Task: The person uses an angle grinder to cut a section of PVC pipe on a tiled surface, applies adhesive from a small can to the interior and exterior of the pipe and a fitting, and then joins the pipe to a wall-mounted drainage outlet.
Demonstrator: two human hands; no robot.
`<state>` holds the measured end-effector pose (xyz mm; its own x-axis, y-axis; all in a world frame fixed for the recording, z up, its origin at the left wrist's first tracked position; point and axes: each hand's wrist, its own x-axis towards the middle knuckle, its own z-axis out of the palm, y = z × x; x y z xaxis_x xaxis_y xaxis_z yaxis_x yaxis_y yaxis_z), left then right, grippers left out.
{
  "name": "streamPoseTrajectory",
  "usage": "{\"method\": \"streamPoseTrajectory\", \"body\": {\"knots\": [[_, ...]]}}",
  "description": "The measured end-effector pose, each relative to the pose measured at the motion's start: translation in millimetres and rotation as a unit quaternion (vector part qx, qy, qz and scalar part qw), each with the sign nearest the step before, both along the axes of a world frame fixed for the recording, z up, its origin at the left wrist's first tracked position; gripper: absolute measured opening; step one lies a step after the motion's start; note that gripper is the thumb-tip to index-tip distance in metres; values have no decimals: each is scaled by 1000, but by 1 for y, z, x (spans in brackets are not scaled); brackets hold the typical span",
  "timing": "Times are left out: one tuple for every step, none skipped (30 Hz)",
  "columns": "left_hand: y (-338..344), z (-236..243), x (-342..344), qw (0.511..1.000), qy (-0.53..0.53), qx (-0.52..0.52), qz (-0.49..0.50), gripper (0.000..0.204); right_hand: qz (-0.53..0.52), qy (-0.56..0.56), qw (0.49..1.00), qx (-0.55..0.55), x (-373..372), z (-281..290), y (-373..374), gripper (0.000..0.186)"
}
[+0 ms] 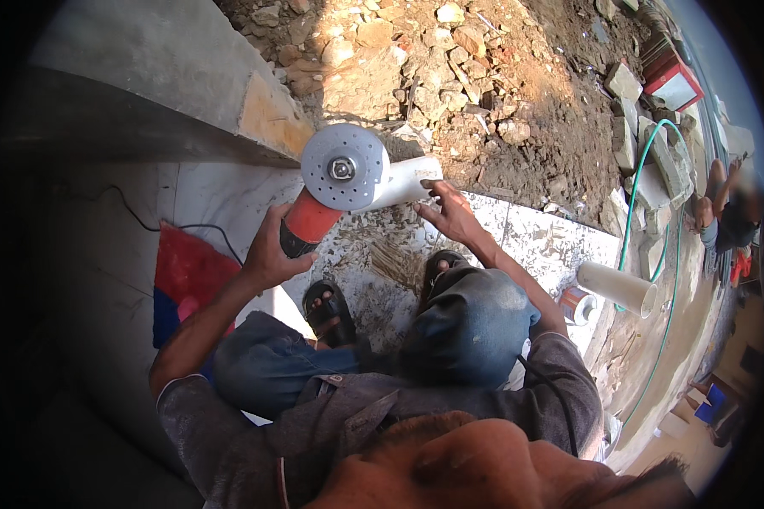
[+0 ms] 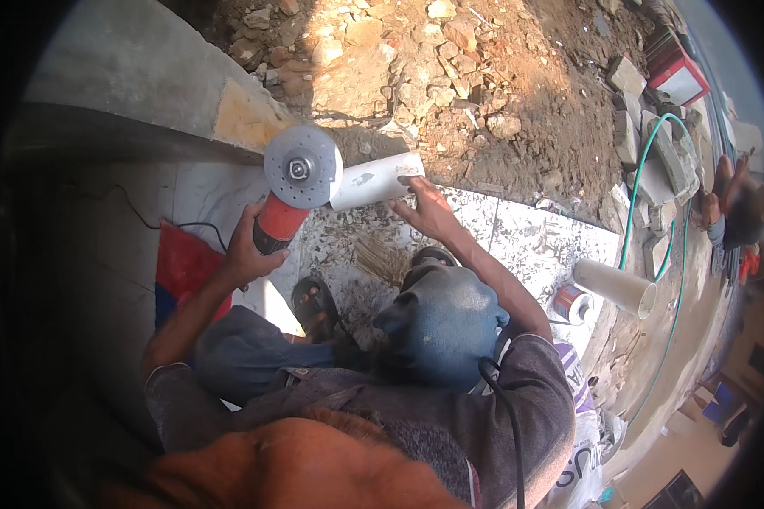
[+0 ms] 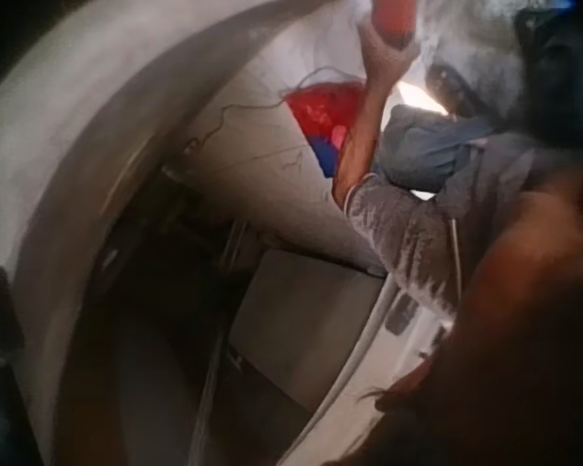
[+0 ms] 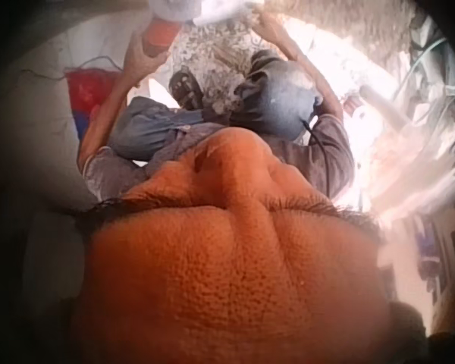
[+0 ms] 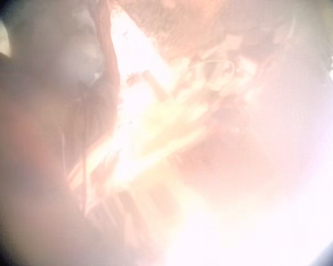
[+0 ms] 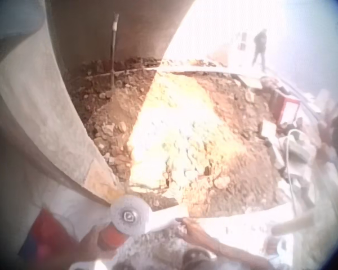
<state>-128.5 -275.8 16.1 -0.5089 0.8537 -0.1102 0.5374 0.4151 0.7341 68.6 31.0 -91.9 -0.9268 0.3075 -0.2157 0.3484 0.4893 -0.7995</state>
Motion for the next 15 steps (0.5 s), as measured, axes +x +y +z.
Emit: {"method": "streamPoseTrajectory", "body": {"knots": [[15,-3,3,1000,-24,-3,3,80,34,-54,972,-227,-2,22,-14,66],[35,-8,8,999,-48,-3,0,80,62,-30,935,-349,-4,23,-30,80],[50,-12,15,998,-70,-3,3,79,86,17,914,-397,-11,19,-44,88],[67,-15,21,996,-91,-3,5,79,59,84,868,-487,-23,22,-57,86],[84,-18,29,994,-112,0,4,78,30,150,809,-568,-33,26,-64,84],[99,-23,35,991,-134,3,2,78,-5,153,767,-623,-38,20,-62,79],[110,-29,41,993,-120,10,-2,78,-39,155,720,-675,-42,14,-59,74],[117,-38,49,994,-106,16,-2,78,-83,167,716,-672,-40,19,-57,62],[124,-43,58,995,-94,23,-1,78,-91,166,733,-653,-37,19,-52,61],[128,-46,67,993,-116,31,14,80,-101,165,749,-634,-33,15,-45,59],[133,-50,80,988,-144,42,24,83,-116,161,767,-610,-27,15,-36,58],[139,-53,86,983,-173,52,34,86,-109,153,759,-624,-22,15,-27,59],[145,-57,83,959,-269,85,38,85,-83,171,750,-634,-22,15,-17,62],[146,-60,84,921,-371,108,48,85,-63,178,736,-650,-19,25,-11,65],[147,-62,85,872,-468,130,58,84,-42,185,721,-666,-17,30,-5,68]]}}
